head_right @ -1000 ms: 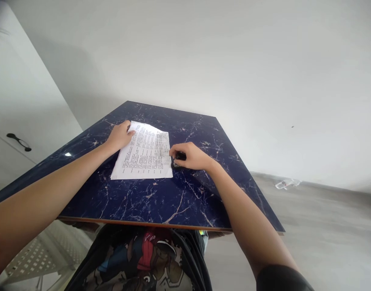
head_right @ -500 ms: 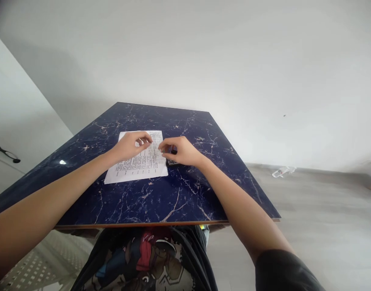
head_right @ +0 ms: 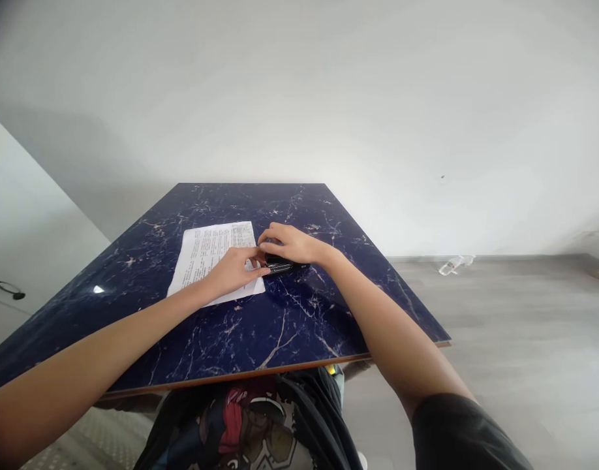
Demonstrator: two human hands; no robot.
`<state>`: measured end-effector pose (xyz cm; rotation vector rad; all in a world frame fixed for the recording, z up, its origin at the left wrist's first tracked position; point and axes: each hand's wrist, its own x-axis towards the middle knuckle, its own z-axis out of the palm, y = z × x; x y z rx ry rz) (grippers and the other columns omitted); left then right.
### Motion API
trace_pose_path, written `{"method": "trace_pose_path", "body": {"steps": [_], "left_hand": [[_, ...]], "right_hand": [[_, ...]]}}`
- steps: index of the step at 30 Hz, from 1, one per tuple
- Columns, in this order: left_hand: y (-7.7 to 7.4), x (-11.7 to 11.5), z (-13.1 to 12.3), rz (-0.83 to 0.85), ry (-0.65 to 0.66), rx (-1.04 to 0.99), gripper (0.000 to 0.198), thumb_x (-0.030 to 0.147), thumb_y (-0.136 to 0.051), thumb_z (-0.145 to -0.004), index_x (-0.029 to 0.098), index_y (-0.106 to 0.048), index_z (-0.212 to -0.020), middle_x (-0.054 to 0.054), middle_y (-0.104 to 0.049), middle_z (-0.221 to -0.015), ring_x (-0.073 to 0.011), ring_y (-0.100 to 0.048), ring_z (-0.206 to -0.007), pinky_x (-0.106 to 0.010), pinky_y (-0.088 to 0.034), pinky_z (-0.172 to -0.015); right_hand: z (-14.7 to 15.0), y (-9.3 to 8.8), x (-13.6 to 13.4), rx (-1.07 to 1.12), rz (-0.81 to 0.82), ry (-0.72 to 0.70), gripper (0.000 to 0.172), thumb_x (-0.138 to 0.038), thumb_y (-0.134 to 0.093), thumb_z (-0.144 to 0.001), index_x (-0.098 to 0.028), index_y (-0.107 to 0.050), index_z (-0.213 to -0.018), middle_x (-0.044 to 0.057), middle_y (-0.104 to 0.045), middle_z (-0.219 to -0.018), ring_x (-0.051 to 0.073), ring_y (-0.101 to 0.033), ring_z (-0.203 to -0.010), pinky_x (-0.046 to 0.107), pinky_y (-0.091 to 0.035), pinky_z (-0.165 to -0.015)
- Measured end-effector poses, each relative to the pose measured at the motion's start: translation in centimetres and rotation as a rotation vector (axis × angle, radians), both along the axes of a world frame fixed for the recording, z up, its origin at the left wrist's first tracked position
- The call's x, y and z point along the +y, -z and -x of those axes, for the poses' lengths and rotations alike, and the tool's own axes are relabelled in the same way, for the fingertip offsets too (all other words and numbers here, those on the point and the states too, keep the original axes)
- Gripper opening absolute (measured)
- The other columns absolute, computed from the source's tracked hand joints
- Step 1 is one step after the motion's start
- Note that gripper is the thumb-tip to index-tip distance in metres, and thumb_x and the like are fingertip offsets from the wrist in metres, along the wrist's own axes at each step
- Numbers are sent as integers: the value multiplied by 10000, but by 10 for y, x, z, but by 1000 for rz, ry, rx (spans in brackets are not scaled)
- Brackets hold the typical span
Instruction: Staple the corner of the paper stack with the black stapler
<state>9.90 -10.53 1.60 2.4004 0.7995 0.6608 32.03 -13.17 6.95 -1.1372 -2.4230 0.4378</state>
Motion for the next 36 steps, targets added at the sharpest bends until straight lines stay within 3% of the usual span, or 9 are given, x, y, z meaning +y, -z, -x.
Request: {"method": "trace_pose_path", "body": {"steps": [4, 9, 16, 19, 22, 24, 30, 33, 36], "left_hand": [[0, 1, 2, -21, 12, 19, 172, 396, -690, -860, 249, -676, -947, -67, -743, -907, -231, -689, -820, -393, -551, -734], [-10, 10, 18, 13, 18, 47, 247, 400, -705, -833, 265, -645, -1031, -61, -746, -916, -219, -702, -813, -369, -554, -685], [-22, 27, 43, 20, 51, 45, 189, 350, -687, -843, 269, -658, -1011, -54, -751, -909, -204, -698, -825, -373, -547, -754], [-20, 28, 44, 22, 45, 54, 190, 362, -652, -875, 264, -664, -1037, -63, -745, -1004, -205, -692, -897, -371, -547, -797], [-16, 22, 35, 9, 27, 79, 281, 440, -653, -881, 249, -661, -1087, -74, -731, -1052, -218, -675, -915, -373, -545, -787], [-11, 16, 26, 7, 14, 91, 371, 508, -675, -861, 240, -669, -1118, -81, -730, -1077, -235, -668, -929, -381, -543, -786], [6, 8, 7, -7, -43, 86, 274, 438, -693, -860, 223, -756, -1018, -77, -754, -1015, -241, -678, -877, -392, -547, -793], [4, 9, 10, 27, -47, 47, 231, 432, -728, -836, 243, -780, -957, -60, -765, -1015, -237, -681, -886, -390, -550, -807], [-1, 10, 16, 62, -70, 36, 237, 445, -735, -830, 246, -784, -950, -56, -770, -1015, -235, -679, -882, -382, -549, -791]], "right_hand": [[-8, 1, 2, -232, -1, -40, 359, -548, -713, -858, -192, -664, -853, 53, -514, -912, 192, -482, -758, 343, -375, -678], [-18, 1, 6, -292, 5, -42, 340, -458, -718, -860, -194, -578, -699, 36, -503, -839, 157, -440, -679, 334, -326, -604], [-35, 2, 10, -285, 39, -14, 331, -496, -739, -839, -191, -648, -750, 57, -562, -895, 177, -497, -719, 348, -372, -637], [-39, -2, 9, -191, 47, 3, 340, -524, -692, -876, -195, -710, -959, 81, -606, -992, 213, -546, -822, 368, -431, -725], [-36, -9, 5, 34, 10, 93, 340, -392, -431, -1023, -196, -675, -1157, 99, -630, -1122, 232, -578, -950, 394, -468, -838], [-30, -11, 3, 122, -39, 135, 366, -248, -336, -1016, -182, -660, -1174, 103, -635, -1123, 229, -586, -959, 404, -478, -866], [-5, -4, -2, 109, -69, -18, 469, -64, -338, -934, -188, -552, -1332, 116, -619, -1170, 209, -619, -931, 398, -530, -830], [3, -2, -5, 136, -45, -64, 457, -54, -339, -948, -189, -517, -1347, 133, -548, -1269, 173, -661, -899, 369, -552, -826], [8, -1, -6, 156, -68, -25, 338, -79, -391, -964, -188, -565, -1233, 108, -587, -1196, 160, -683, -855, 354, -552, -827]]}}
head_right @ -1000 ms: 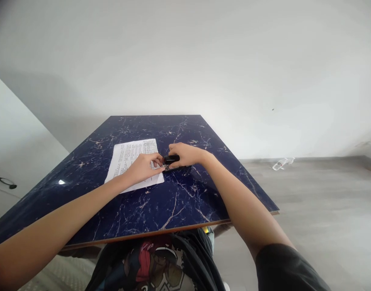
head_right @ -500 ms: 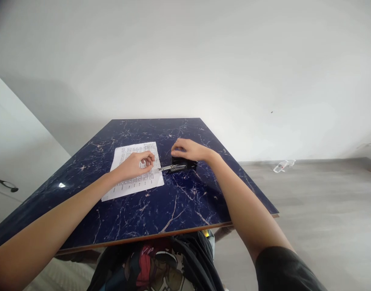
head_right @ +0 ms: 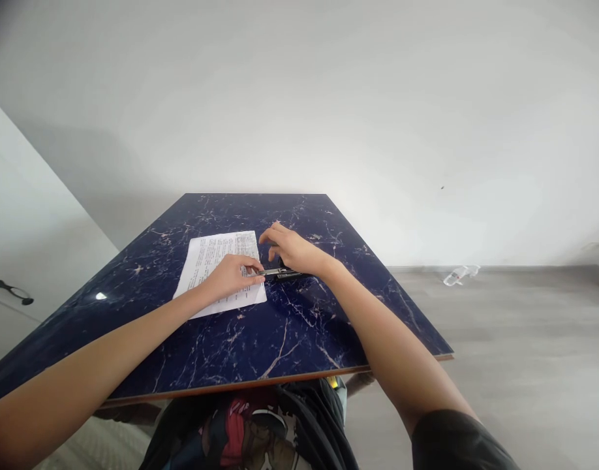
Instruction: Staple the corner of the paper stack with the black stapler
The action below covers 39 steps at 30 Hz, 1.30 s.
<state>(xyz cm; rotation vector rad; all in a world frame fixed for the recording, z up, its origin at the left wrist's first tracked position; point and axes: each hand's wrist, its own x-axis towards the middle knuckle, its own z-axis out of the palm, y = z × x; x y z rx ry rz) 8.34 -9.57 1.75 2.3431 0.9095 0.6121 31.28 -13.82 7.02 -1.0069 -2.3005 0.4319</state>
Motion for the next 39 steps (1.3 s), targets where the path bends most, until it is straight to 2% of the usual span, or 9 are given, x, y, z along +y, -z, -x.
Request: {"method": "trace_pose_path", "body": {"steps": [4, 8, 16, 23, 28, 35, 39], "left_hand": [[-2, 0, 2, -1, -15, -22, 282, 445, -758, -811, 240, -766, -1004, -56, -770, -1019, -233, -680, -890, -367, -545, -772], [0, 0, 2, 2, -4, -44, 263, 412, -763, -808, 232, -757, -1001, -49, -769, -963, -218, -688, -862, -351, -547, -769], [-4, -3, 4, -4, 10, -65, 208, 394, -765, -814, 246, -778, -961, -32, -780, -935, -204, -694, -830, -349, -550, -780], [-1, -1, 4, -10, 27, -76, 170, 393, -756, -824, 257, -792, -920, -20, -784, -924, -190, -691, -787, -344, -541, -761], [-1, 0, 4, -30, 24, -69, 172, 376, -754, -819, 256, -791, -937, -21, -782, -929, -192, -682, -788, -348, -533, -761], [-1, 1, 5, -32, 39, -65, 183, 387, -738, -832, 260, -790, -953, -30, -781, -945, -194, -680, -795, -351, -541, -764], [-1, 1, 5, -33, 29, -64, 187, 393, -740, -831, 264, -788, -957, -34, -781, -945, -199, -683, -796, -359, -548, -771]], "right_hand": [[6, 5, 2, -5, -10, 51, 193, -127, -619, -891, -199, -620, -1070, 41, -709, -952, 193, -693, -900, 332, -536, -827], [12, 10, 3, -106, 16, 57, 53, -162, -699, -845, -200, -695, -882, 26, -752, -886, 193, -709, -868, 312, -519, -828], [13, 16, 7, -186, 50, 84, 71, -169, -735, -837, -205, -778, -881, 16, -759, -838, 174, -684, -785, 283, -487, -758], [14, 19, 10, -317, -44, 71, 33, -200, -757, -853, -179, -773, -834, 72, -699, -911, 195, -624, -820, 305, -433, -750], [15, 20, 9, -295, -4, 86, 154, -71, -637, -856, -189, -735, -872, 21, -714, -823, 155, -604, -757, 266, -391, -702], [16, 25, 11, -346, -26, 106, 215, -46, -600, -831, -197, -753, -847, 29, -753, -853, 174, -634, -786, 280, -405, -720], [14, 28, 13, -290, -28, 118, 225, -67, -590, -843, -208, -763, -874, 19, -758, -846, 169, -641, -760, 279, -422, -724]]}}
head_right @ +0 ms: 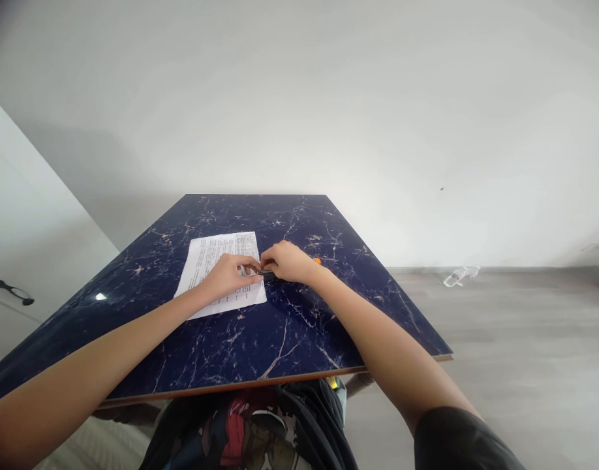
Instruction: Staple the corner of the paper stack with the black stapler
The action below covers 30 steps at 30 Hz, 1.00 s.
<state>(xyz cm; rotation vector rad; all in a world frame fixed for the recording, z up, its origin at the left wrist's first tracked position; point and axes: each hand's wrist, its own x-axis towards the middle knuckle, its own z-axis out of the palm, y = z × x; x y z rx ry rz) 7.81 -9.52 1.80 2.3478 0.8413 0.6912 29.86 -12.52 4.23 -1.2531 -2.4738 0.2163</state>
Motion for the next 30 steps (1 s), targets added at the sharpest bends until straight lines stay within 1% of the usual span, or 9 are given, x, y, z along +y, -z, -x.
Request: {"method": "trace_pose_path", "body": {"steps": [3, 9, 15, 17, 20, 22, 26, 30], "left_hand": [[-1, -1, 0, 2, 3, -5, 180, 383, -742, -830, 261, -787, -955, -34, -780, -941, -197, -682, -796, -355, -548, -771], [-1, -1, 0, 18, 8, -4, 181, 377, -749, -828, 259, -787, -960, -34, -778, -945, -197, -683, -800, -349, -545, -758], [0, 1, 0, 15, 6, -13, 148, 367, -755, -832, 252, -762, -925, -28, -775, -931, -195, -691, -809, -347, -543, -761], [0, 0, 0, 33, -2, -24, 181, 372, -768, -823, 243, -730, -945, -31, -773, -937, -199, -700, -820, -348, -545, -763], [0, -1, 0, 74, -19, -50, 292, 380, -797, -797, 235, -651, -1005, -31, -768, -930, -204, -711, -828, -341, -545, -744], [0, -1, 0, 75, -23, -51, 313, 384, -797, -796, 235, -617, -1005, -28, -765, -929, -205, -713, -835, -338, -541, -738], [0, -1, 0, 60, -23, -25, 327, 417, -778, -804, 237, -608, -1018, -35, -766, -957, -215, -715, -845, -341, -531, -722], [-2, 0, 0, 78, -31, -14, 401, 472, -768, -806, 234, -584, -1071, -41, -772, -949, -216, -709, -808, -346, -527, -702]], "right_hand": [[0, 0, 0, -1, -3, -6, 202, -76, -612, -832, -213, -759, -858, 10, -753, -841, 167, -638, -767, 274, -416, -728], [5, -1, -1, -126, -51, 0, 183, -47, -593, -843, -184, -713, -824, 27, -742, -870, 180, -622, -822, 290, -361, -755], [7, 6, 2, -225, -195, -19, 166, -48, -577, -880, -177, -670, -833, 49, -712, -837, 202, -598, -872, 319, -303, -809], [8, 8, 3, -232, -221, -40, 167, -55, -570, -896, -180, -669, -844, 54, -699, -827, 205, -585, -875, 320, -291, -804], [10, 8, 2, -241, -235, -67, 177, -48, -554, -908, -174, -671, -867, 59, -680, -816, 203, -561, -852, 320, -278, -780], [10, 7, 1, -233, -226, -75, 181, -39, -546, -907, -170, -667, -878, 60, -668, -822, 200, -547, -842, 315, -278, -765], [10, 2, -1, -156, -189, -60, 183, -48, -521, -925, -167, -659, -941, 58, -646, -873, 195, -534, -857, 300, -300, -754], [6, -1, -4, -71, -168, -41, 269, -25, -471, -919, -159, -667, -1046, 77, -597, -967, 192, -513, -857, 284, -335, -724]]}}
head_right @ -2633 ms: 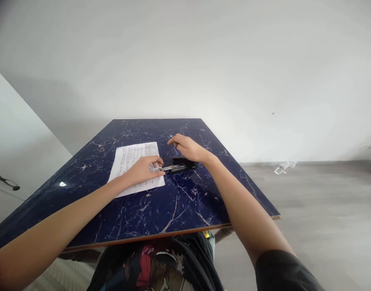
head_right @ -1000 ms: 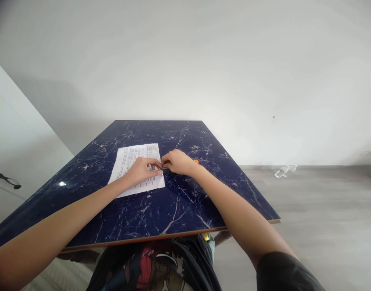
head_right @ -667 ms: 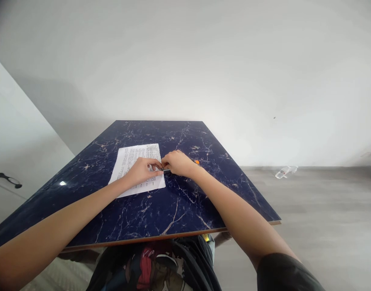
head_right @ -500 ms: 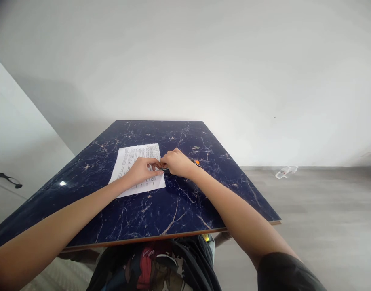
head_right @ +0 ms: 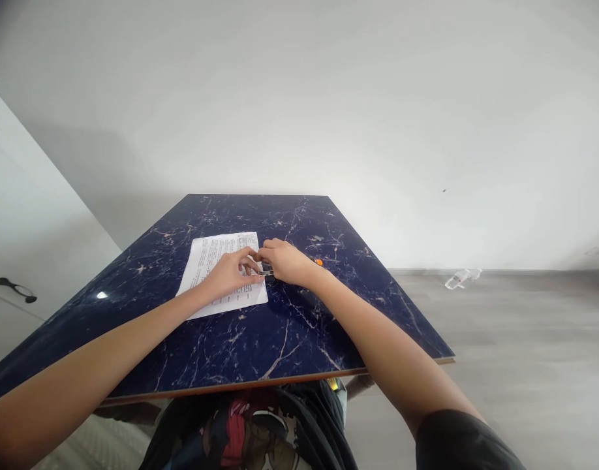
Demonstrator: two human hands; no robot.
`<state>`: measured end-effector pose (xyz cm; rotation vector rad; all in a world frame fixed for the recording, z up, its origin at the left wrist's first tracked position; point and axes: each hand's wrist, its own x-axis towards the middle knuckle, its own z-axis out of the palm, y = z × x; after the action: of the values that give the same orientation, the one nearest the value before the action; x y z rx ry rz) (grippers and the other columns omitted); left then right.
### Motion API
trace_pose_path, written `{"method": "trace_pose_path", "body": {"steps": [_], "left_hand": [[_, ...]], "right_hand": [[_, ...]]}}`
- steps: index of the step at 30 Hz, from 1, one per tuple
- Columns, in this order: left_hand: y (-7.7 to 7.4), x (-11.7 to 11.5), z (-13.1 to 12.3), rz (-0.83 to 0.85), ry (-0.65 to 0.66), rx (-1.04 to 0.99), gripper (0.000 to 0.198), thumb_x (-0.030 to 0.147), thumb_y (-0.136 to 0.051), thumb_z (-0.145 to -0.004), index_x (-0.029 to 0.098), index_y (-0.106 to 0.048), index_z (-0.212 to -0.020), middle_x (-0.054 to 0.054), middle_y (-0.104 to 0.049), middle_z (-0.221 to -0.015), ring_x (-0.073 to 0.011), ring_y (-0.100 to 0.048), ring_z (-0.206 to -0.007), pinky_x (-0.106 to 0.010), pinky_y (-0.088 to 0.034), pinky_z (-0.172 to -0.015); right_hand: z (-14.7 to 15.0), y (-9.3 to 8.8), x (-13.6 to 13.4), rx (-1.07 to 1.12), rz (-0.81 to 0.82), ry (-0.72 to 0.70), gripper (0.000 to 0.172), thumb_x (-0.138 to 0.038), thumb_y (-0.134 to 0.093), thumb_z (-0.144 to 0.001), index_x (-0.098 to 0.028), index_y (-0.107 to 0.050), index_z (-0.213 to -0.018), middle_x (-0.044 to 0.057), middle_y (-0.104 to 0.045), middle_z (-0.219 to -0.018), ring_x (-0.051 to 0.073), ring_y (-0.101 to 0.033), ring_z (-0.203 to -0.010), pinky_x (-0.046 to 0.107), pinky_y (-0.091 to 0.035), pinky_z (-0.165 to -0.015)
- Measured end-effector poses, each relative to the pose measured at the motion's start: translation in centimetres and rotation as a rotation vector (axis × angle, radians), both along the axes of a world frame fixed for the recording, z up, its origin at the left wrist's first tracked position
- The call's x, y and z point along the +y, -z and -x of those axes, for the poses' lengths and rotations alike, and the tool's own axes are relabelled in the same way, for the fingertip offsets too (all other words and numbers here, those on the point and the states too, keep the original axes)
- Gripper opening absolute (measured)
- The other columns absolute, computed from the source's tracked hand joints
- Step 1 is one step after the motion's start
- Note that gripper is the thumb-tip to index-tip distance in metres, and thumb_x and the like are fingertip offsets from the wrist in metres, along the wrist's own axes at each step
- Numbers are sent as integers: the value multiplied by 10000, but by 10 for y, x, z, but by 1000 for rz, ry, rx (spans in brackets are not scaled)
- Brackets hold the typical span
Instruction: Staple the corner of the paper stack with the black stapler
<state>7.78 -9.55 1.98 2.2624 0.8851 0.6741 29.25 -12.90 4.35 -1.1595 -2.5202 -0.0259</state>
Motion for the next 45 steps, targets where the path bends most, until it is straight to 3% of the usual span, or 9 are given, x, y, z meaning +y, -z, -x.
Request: {"method": "trace_pose_path", "body": {"steps": [4, 9, 16, 26, 36, 45], "left_hand": [[-1, 0, 0, -1, -2, 15, 375, 466, -763, -811, 226, -593, -1043, -51, -771, -970, -214, -704, -811, -346, -530, -709], [0, 0, 1, -3, 7, 14, 382, 491, -746, -820, 236, -639, -1084, -53, -770, -982, -220, -700, -829, -356, -541, -730], [3, 2, 1, -29, 17, -2, 300, 435, -761, -816, 252, -750, -1054, -49, -779, -985, -212, -702, -835, -348, -557, -754], [3, 3, 1, -33, 37, -24, 197, 402, -763, -832, 270, -796, -974, -26, -792, -959, -196, -700, -802, -344, -545, -765], [4, 3, 1, -49, 40, -27, 198, 407, -732, -870, 255, -799, -978, -32, -792, -938, -190, -705, -805, -333, -539, -762], [3, 5, 4, -56, 45, -18, 187, 391, -748, -848, 249, -808, -953, -39, -797, -923, -192, -712, -802, -308, -549, -719]], "right_hand": [[-4, -4, -3, 69, 67, 9, 382, -3, -414, -909, -199, -669, -1117, 58, -539, -973, 157, -471, -731, 271, -334, -653], [-6, -7, -4, 117, 82, 4, 306, -27, -412, -919, -175, -677, -952, 65, -578, -955, 148, -475, -691, 283, -361, -649], [-8, -4, 0, 147, 84, -68, 182, -102, -640, -859, -215, -771, -917, 48, -725, -924, 197, -636, -848, 311, -472, -772], [-11, 10, 9, 188, 32, -124, 157, -119, -669, -862, -235, -771, -832, 33, -744, -926, 193, -657, -887, 314, -501, -780], [-10, 10, 8, 188, -6, -125, 144, -108, -669, -861, -222, -751, -829, 33, -735, -931, 189, -652, -887, 305, -495, -779], [-13, -7, -2, 126, 111, -118, 127, -219, -743, -845, -231, -768, -969, 26, -756, -946, 191, -662, -849, 320, -497, -791]]}}
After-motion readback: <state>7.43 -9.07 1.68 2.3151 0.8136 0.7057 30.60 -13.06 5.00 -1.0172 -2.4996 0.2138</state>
